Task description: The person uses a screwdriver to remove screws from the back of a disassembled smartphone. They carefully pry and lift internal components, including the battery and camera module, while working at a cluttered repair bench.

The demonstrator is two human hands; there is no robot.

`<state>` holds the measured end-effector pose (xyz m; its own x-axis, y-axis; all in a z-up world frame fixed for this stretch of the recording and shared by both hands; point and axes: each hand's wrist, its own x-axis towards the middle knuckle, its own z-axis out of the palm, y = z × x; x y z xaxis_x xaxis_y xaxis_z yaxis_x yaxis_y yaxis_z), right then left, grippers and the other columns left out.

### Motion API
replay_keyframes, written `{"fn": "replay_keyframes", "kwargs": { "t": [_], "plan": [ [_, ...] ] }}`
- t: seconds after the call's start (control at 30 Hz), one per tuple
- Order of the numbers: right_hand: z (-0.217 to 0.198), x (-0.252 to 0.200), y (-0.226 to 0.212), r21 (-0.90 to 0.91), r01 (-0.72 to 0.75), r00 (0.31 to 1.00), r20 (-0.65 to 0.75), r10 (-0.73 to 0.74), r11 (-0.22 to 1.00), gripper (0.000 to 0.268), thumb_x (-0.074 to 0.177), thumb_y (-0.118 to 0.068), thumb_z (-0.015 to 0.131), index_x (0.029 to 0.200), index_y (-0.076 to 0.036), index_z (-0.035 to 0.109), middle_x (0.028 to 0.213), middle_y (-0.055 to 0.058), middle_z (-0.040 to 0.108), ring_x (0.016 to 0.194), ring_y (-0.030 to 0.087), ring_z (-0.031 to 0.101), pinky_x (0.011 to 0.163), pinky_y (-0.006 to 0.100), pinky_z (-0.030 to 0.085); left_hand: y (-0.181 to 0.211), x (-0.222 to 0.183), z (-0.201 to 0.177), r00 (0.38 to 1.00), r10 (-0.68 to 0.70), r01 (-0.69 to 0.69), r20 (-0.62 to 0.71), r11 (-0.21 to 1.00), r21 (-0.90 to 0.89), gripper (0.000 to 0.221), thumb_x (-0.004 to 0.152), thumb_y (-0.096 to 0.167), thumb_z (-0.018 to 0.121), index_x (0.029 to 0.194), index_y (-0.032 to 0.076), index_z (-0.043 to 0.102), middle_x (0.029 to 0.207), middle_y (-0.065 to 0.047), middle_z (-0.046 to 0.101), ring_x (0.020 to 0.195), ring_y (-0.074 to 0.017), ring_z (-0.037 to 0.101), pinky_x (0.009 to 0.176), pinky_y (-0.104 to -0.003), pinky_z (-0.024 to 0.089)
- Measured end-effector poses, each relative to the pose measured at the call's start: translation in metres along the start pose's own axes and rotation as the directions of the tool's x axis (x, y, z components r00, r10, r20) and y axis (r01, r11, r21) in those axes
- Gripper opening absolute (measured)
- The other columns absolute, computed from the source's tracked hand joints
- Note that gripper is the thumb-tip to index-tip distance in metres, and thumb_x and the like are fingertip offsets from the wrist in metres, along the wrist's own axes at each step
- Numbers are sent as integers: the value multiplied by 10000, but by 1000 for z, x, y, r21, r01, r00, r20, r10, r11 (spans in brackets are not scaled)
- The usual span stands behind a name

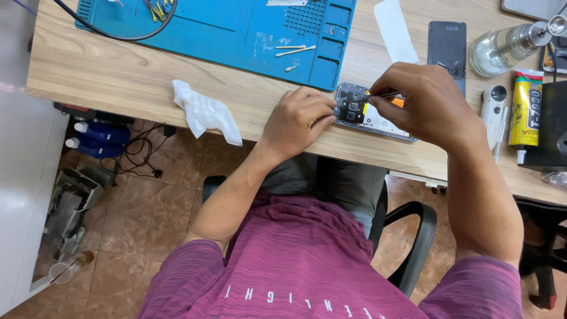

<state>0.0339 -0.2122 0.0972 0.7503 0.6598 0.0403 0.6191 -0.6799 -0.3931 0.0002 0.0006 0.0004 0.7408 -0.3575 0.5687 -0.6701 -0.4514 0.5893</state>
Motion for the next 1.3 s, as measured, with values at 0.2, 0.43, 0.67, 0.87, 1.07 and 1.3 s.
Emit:
{"fn": "replay_keyframes", "kwargs": {
  "t": [0.2,0.43,0.67,0.87,1.07,1.3],
  "plan": [
    [0,0,0,14,16,1000,-5,-16,1000,75,840,-72,671,872,-40,611,803,80,630,713,235,596,614,339,409,0,0,0,1000,-1,1,4,1000,4,57,779,73,700,774,67,644,883,-31,669,894,-213,578,718,-362,435],
    [0,0,-1,9,2,1000,6,-2,1000,68,843,-78,662,874,-46,611,805,77,629,719,240,594,616,345,404,0,-1,1,1000,-9,9,-6,1000,-6,63,782,82,698,768,74,637,882,-20,668,888,-209,580,724,-354,430],
    [1,1,1,15,16,1000,5,-16,1000,80,836,-74,669,869,-43,604,805,85,629,716,246,596,621,346,409,0,-1,1,1000,-11,11,4,1000,9,68,780,94,700,769,85,633,894,-12,667,893,-208,579,721,-363,426],
    [1,1,1,-5,-7,1000,14,7,1000,74,830,-80,667,873,-49,616,810,82,637,719,244,607,612,350,415,-1,-1,1,1000,-9,9,4,1000,6,66,775,85,704,764,79,639,891,-20,669,893,-212,580,718,-366,434],
    [1,2,0,-46,-23,999,35,24,999,78,836,-103,666,881,-62,618,817,76,639,729,259,605,601,369,406,-2,-2,2,1000,-11,11,1,1000,6,71,771,82,708,754,82,639,891,-15,670,892,-208,581,707,-366,424],
    [2,8,-6,-207,-7,996,90,27,978,164,822,-226,657,944,-125,613,868,31,635,751,300,599,581,424,420,-1,-2,1,1000,-8,8,7,1000,17,75,768,87,713,758,82,639,889,-16,671,885,-210,576,706,-368,428]
  ]
}}
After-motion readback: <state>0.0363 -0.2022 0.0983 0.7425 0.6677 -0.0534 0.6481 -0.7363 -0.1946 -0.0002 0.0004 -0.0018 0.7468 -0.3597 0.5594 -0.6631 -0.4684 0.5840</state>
